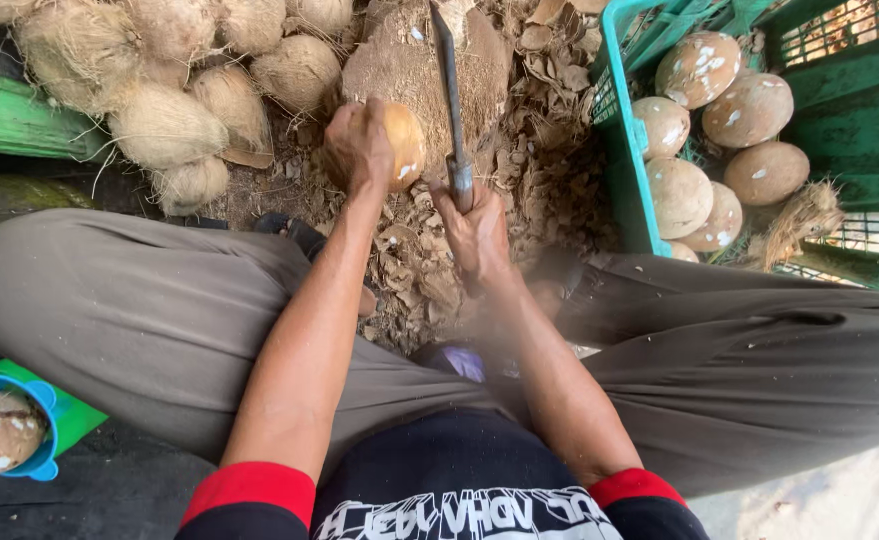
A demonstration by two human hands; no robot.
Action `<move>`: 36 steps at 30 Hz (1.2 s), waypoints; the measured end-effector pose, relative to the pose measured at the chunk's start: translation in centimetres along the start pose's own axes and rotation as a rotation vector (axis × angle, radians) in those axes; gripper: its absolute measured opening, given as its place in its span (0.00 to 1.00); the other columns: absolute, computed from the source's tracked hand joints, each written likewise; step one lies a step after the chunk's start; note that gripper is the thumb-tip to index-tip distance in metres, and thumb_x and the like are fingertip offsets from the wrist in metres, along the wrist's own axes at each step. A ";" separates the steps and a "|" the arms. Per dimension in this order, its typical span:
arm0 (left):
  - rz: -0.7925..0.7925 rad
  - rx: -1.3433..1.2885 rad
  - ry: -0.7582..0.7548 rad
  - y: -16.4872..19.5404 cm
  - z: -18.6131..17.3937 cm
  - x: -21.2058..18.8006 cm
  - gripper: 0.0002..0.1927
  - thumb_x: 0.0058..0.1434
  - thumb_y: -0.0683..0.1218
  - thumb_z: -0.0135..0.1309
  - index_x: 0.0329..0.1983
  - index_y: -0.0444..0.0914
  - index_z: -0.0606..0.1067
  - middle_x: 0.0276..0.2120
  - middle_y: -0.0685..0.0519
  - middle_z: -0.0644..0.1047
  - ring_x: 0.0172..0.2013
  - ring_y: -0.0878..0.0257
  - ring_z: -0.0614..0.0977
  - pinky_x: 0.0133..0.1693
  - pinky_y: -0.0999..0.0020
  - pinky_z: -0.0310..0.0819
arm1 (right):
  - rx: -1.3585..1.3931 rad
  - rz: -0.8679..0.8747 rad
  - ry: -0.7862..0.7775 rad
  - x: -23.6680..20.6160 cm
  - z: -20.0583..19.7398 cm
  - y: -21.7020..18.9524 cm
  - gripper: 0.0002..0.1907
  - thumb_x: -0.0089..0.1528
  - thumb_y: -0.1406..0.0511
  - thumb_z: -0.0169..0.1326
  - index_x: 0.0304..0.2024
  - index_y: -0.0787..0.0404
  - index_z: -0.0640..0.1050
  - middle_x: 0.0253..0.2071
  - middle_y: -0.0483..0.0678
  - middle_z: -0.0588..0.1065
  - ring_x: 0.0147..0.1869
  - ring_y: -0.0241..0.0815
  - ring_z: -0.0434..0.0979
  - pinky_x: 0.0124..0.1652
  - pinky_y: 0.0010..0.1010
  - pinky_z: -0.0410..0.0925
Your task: The person sits on the ground and uses a heavy blade to chop the fibrous husk off coconuts one at a time, rotating each coconut between strikes. Dehusked coconuts are placed into a green plastic crate beside them, while husked and unhusked piles surround the work area.
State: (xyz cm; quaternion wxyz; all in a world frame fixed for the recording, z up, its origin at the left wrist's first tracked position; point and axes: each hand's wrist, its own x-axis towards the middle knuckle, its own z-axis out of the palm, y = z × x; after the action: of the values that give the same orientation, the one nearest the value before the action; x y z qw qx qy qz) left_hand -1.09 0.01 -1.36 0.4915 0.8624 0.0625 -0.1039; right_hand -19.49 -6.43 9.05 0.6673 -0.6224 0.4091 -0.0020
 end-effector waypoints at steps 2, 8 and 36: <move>0.034 -0.128 0.005 0.6 -0.8 -0.4 0.16 0.65 0.59 0.50 0.31 0.44 0.73 0.26 0.53 0.72 0.26 0.64 0.73 0.31 0.66 0.72 | -0.136 -0.050 -0.001 0.9 0.3 1.0 0.20 0.68 0.54 0.51 0.28 0.61 0.74 0.20 0.43 0.66 0.19 0.34 0.57 0.20 0.31 0.59; 0.211 -0.290 0.083 1.3 -1.8 -1.7 0.20 0.63 0.61 0.54 0.30 0.40 0.76 0.26 0.54 0.75 0.28 0.63 0.77 0.35 0.61 0.73 | -0.393 0.144 -0.099 3.9 -0.4 2.7 0.13 0.64 0.57 0.50 0.44 0.56 0.78 0.21 0.45 0.72 0.17 0.34 0.64 0.18 0.29 0.65; 0.174 -0.327 0.082 -1.2 -0.3 -1.1 0.14 0.68 0.49 0.54 0.32 0.34 0.78 0.28 0.48 0.77 0.30 0.60 0.73 0.38 0.61 0.69 | -0.378 -0.250 -0.063 1.5 0.6 2.0 0.15 0.68 0.61 0.49 0.26 0.58 0.69 0.20 0.45 0.67 0.19 0.34 0.61 0.21 0.33 0.64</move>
State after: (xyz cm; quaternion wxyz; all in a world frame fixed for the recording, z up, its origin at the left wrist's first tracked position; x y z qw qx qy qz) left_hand -2.32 0.88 -1.94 0.6293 0.7767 0.0236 -0.0142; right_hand -19.17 -6.24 6.53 0.5458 -0.7820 0.3008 0.0116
